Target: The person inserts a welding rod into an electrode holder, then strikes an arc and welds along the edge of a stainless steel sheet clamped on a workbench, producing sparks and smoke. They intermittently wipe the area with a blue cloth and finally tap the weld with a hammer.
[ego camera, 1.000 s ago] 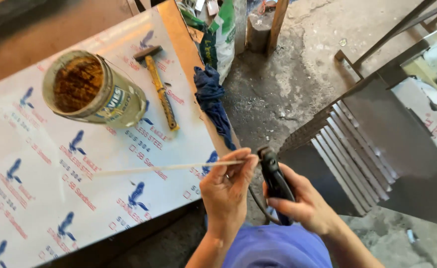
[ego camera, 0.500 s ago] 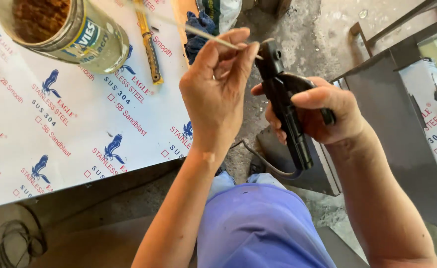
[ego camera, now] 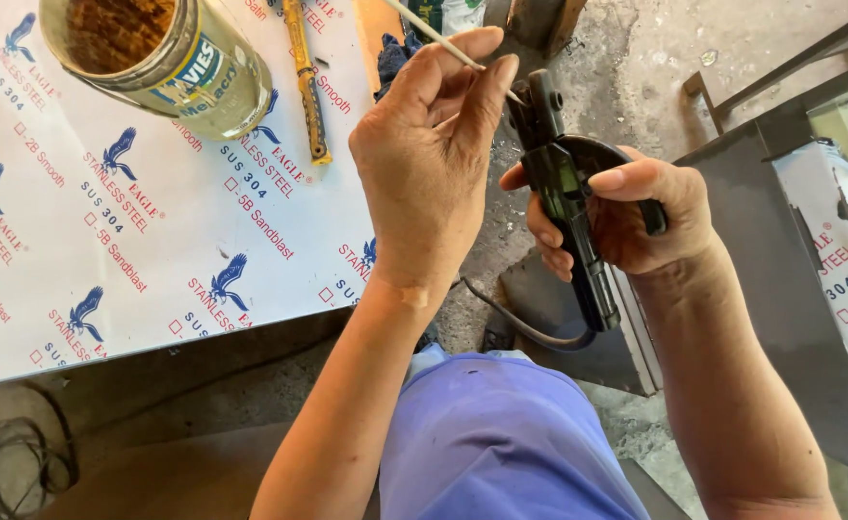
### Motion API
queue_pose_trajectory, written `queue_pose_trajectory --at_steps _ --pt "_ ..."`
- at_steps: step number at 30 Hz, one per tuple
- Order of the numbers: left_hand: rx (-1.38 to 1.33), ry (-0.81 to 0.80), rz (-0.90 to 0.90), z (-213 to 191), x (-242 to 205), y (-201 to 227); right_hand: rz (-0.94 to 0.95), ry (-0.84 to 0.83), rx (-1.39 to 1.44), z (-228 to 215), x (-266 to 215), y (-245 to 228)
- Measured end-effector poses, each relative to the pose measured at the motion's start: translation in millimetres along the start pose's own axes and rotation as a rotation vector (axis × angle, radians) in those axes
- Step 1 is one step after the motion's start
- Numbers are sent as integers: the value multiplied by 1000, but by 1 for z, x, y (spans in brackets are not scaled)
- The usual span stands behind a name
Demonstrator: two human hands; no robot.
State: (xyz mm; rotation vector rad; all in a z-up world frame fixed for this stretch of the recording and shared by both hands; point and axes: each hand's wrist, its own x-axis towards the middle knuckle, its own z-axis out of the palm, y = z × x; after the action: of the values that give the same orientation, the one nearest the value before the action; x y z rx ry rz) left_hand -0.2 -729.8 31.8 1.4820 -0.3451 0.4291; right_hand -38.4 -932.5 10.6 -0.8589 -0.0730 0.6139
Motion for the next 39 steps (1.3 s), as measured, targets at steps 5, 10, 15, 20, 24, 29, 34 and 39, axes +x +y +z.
queue_pose_trajectory --at_steps 5,10,15,20,24,29,34,39 --pt "41 -15 -56 5 -3 1 13 19 -21 -1 -1 -1" --pt "97 -2 -67 10 -7 2 0 -1 -10 -6 -4 0" --pt "47 16 -76 17 -7 1 -1 -20 6 -10 -4 -1" --pt "61 26 -41 20 -11 -6 -10 -29 -22 -12 -6 -2" --pt "-61 34 -90 23 -13 -8 -25 -19 -49 -13 -6 -4" --pt "17 42 -62 23 -14 -7 -4 -16 -56 -15 -7 -4" --pt "8 28 -71 24 -17 -6 -33 -31 -59 -14 -7 -5" --pt "0 51 -52 26 -19 -12 -22 -36 -49 -17 -6 -4"
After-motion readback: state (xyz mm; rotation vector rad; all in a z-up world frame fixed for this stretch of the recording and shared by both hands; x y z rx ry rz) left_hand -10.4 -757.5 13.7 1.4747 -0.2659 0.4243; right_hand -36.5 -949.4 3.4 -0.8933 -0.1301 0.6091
